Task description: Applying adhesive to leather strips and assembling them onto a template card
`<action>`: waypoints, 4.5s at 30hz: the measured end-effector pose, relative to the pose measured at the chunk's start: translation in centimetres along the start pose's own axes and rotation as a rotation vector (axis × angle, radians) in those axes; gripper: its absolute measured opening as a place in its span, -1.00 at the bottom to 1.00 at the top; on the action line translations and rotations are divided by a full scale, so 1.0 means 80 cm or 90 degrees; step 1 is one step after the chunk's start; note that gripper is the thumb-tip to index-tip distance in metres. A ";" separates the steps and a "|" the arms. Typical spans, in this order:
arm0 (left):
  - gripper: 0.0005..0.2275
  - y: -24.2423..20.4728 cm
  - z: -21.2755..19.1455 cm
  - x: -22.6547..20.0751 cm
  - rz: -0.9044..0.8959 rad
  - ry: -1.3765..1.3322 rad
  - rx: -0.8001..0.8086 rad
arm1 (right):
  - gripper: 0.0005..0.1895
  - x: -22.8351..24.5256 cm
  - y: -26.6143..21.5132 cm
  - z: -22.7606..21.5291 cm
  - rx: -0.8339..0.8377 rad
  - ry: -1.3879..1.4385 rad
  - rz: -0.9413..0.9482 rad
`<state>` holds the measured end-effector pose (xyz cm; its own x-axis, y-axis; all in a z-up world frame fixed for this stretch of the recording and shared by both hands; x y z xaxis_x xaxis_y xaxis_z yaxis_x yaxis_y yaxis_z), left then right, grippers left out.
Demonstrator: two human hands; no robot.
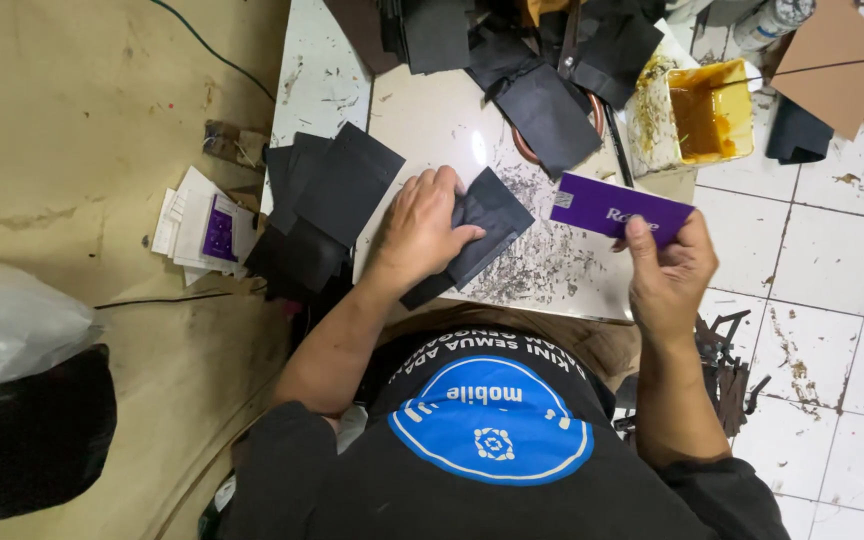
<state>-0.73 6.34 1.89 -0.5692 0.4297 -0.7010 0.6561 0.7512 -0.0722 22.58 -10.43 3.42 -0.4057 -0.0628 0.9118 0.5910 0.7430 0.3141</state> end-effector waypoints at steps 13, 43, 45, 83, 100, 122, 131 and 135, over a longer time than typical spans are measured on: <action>-0.37 -0.003 0.025 -0.030 0.084 -0.037 0.081 | -0.87 0.019 -0.001 0.008 0.024 -0.025 -0.004; -0.83 0.025 -0.032 -0.045 0.092 -0.295 0.306 | -0.82 0.032 -0.004 0.032 0.121 0.078 0.109; -0.80 0.025 -0.037 -0.041 0.094 -0.284 0.274 | -0.81 0.039 -0.003 0.034 0.142 0.052 0.135; -0.82 0.005 -0.066 -0.022 0.157 -0.372 0.192 | -0.74 0.028 0.018 0.044 0.268 -0.096 0.043; -0.89 0.016 -0.043 -0.017 0.145 -0.386 0.123 | -0.74 0.059 0.027 0.031 0.342 -0.285 0.032; -0.89 0.012 -0.030 -0.027 0.158 -0.420 0.059 | -0.67 0.056 0.030 0.023 0.406 -0.249 0.009; -0.88 0.014 -0.034 -0.021 0.149 -0.450 0.114 | -0.69 0.019 0.032 0.041 0.445 0.047 0.226; -0.78 0.007 -0.052 -0.019 0.175 -0.507 0.144 | -0.67 -0.017 0.028 0.040 0.432 0.076 0.238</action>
<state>-1.57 8.21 5.89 0.0840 0.0401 -0.9957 0.8505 0.5178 0.0926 22.23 -6.57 2.00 -0.1635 0.2290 0.9596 0.1021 0.9714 -0.2144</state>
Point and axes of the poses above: each hand's wrist, its own y-axis towards the middle knuckle, its own z-axis out of the palm, x = y × z, the point moved 2 cm from there along y, towards the middle knuckle, and after that the axes turned 11 degrees about -y, right-handed, at the moved point
